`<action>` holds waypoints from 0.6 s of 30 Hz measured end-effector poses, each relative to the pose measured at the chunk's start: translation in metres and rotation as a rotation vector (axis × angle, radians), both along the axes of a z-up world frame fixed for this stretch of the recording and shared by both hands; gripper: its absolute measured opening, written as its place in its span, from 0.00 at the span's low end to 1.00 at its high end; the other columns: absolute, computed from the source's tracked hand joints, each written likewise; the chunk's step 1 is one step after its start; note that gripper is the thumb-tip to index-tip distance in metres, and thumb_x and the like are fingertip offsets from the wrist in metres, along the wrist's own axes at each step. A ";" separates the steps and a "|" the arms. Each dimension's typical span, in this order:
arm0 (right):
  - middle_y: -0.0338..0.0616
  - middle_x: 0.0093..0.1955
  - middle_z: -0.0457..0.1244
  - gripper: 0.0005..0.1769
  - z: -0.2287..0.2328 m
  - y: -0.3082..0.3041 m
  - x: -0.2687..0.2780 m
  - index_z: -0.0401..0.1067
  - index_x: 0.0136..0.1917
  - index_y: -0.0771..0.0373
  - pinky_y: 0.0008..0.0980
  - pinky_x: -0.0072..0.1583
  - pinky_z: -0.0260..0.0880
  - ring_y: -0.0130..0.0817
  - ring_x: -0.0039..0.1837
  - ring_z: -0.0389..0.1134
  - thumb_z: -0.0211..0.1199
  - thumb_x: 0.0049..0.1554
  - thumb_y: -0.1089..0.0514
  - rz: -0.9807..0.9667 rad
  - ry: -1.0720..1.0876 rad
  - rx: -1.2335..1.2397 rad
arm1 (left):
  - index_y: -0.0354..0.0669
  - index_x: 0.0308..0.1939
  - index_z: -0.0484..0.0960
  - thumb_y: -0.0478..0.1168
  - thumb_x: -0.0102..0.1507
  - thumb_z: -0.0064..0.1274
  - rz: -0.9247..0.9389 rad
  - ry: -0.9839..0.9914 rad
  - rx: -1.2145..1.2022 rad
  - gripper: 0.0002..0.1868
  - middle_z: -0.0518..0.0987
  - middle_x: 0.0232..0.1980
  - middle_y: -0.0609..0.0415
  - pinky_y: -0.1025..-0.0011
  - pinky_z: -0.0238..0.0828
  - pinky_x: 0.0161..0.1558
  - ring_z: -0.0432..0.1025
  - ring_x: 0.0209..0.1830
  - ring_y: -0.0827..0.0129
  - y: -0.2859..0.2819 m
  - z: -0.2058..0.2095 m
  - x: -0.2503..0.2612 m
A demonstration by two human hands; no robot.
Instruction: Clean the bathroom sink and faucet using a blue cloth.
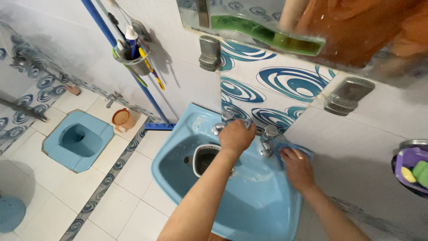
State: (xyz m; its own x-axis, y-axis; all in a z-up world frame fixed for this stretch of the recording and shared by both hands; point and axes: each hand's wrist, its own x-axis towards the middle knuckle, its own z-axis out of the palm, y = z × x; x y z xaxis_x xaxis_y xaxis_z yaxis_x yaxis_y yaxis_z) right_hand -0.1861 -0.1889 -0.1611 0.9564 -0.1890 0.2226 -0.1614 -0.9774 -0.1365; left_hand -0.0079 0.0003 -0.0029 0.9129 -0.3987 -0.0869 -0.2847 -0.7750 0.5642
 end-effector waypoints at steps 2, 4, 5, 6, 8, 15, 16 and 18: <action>0.47 0.65 0.67 0.23 -0.018 0.019 0.025 0.75 0.61 0.61 0.49 0.69 0.64 0.49 0.68 0.65 0.59 0.51 0.67 -0.035 -0.138 0.060 | 0.38 0.38 0.86 0.60 0.61 0.51 0.003 0.021 -0.004 0.27 0.84 0.41 0.36 0.50 0.76 0.46 0.79 0.43 0.42 0.001 0.005 0.003; 0.52 0.65 0.66 0.26 -0.028 0.026 0.044 0.74 0.61 0.66 0.51 0.69 0.63 0.55 0.67 0.65 0.59 0.47 0.67 -0.071 -0.269 0.124 | 0.38 0.38 0.86 0.60 0.61 0.51 0.007 0.049 -0.006 0.27 0.83 0.41 0.36 0.50 0.76 0.46 0.79 0.43 0.42 0.003 0.006 0.003; 0.48 0.65 0.66 0.23 -0.029 0.023 0.045 0.75 0.60 0.63 0.49 0.71 0.64 0.53 0.68 0.65 0.60 0.49 0.66 -0.102 -0.199 0.203 | 0.38 0.38 0.86 0.61 0.62 0.50 -0.003 0.048 -0.001 0.27 0.83 0.42 0.36 0.50 0.76 0.47 0.79 0.43 0.42 0.004 0.003 -0.001; 0.45 0.65 0.67 0.20 -0.028 0.018 0.052 0.75 0.59 0.60 0.46 0.73 0.65 0.51 0.69 0.65 0.61 0.52 0.65 -0.133 -0.137 0.277 | 0.38 0.38 0.86 0.62 0.63 0.49 -0.013 0.039 0.000 0.28 0.83 0.42 0.36 0.50 0.76 0.48 0.79 0.44 0.42 0.003 0.003 -0.002; 0.47 0.65 0.66 0.22 -0.008 0.009 0.010 0.75 0.60 0.60 0.46 0.70 0.64 0.51 0.67 0.65 0.62 0.50 0.64 -0.094 -0.102 0.331 | 0.39 0.38 0.86 0.61 0.62 0.49 0.000 0.022 -0.006 0.28 0.83 0.42 0.36 0.50 0.76 0.48 0.79 0.44 0.42 0.003 0.003 -0.001; 0.44 0.64 0.67 0.23 0.024 0.004 -0.003 0.76 0.59 0.59 0.47 0.67 0.64 0.48 0.65 0.66 0.61 0.49 0.66 0.058 -0.067 0.171 | 0.38 0.38 0.85 0.61 0.62 0.49 0.018 0.037 -0.030 0.28 0.84 0.42 0.36 0.49 0.75 0.47 0.78 0.44 0.42 -0.001 -0.004 0.001; 0.44 0.64 0.67 0.23 0.019 0.010 0.014 0.76 0.59 0.59 0.47 0.67 0.64 0.48 0.65 0.66 0.61 0.49 0.66 0.060 -0.069 0.171 | 0.38 0.38 0.85 0.61 0.62 0.49 0.020 0.035 -0.030 0.28 0.84 0.42 0.36 0.49 0.75 0.47 0.78 0.44 0.42 -0.001 -0.004 0.003; 0.47 0.64 0.67 0.21 0.008 0.022 0.044 0.75 0.56 0.62 0.50 0.68 0.63 0.50 0.67 0.65 0.57 0.48 0.68 0.085 -0.346 0.127 | 0.38 0.38 0.85 0.62 0.62 0.50 0.018 0.037 -0.002 0.28 0.83 0.42 0.35 0.49 0.75 0.47 0.79 0.44 0.42 -0.001 -0.006 0.003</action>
